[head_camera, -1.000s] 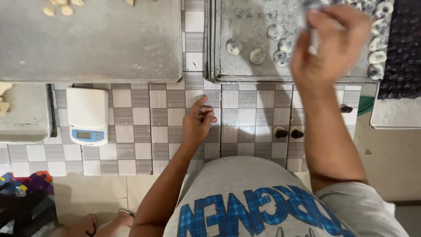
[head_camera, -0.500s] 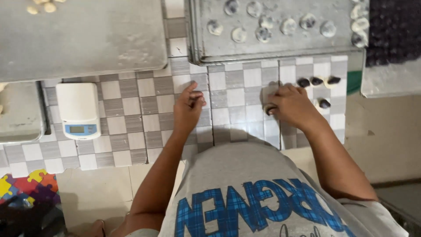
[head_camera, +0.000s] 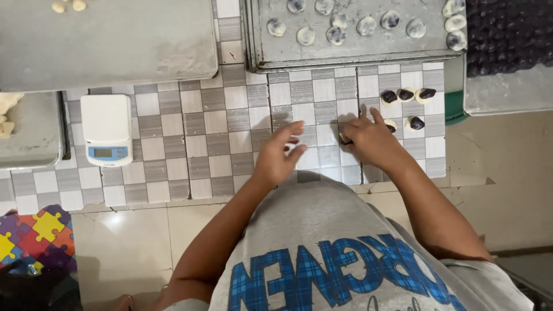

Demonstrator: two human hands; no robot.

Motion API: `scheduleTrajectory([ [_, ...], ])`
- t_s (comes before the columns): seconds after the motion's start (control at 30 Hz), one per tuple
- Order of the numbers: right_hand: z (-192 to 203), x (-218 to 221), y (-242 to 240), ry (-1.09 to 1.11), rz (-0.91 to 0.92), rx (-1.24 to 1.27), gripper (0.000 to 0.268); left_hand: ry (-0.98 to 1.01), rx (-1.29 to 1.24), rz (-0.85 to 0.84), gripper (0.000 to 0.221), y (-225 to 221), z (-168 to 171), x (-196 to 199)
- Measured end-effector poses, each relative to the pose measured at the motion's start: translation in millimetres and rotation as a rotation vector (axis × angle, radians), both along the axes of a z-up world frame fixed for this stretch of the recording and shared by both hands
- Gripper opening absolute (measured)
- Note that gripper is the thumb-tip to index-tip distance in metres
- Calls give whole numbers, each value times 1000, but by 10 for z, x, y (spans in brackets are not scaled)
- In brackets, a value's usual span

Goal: The person is manually filling small pieces of dough with a dark purple paste and sealing them into balls on a tiled work surface.

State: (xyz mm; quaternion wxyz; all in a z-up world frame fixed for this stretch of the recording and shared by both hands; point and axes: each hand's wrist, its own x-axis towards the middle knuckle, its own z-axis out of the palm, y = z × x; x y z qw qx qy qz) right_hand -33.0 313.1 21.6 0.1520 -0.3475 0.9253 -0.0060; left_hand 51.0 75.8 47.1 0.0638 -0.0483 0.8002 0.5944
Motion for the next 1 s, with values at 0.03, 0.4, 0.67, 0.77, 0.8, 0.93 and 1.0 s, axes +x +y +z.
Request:
scheduleTrajectory([
  [0.03, 39, 53, -5, 28, 44, -47, 18, 51, -49, -88, 52, 57, 15, -10],
  [0.4, 937, 224, -220, -51, -112, -1111, 42, 163, 459, -133, 25, 357, 400, -219],
  [0.67, 880, 344, -416, -266, -430, -1326, 18, 100, 434, -109, 39, 321, 603, -43],
  [0.77, 885, 416, -499, -143, -420, -1285, 18, 84, 386, -1, 34, 290, 475, -27],
  [0.8, 895, 448, -532, -60, -371, -1249, 16, 84, 406, 43, 32, 279, 432, -39],
  [0.93, 1047, 541, -663, 35, -258, -1222, 20, 111, 391, 149, 26, 200, 364, -93],
  [1.0, 1018, 482, -684, 5, -313, -1248, 18, 116, 360, 143, 27, 216, 505, -65],
])
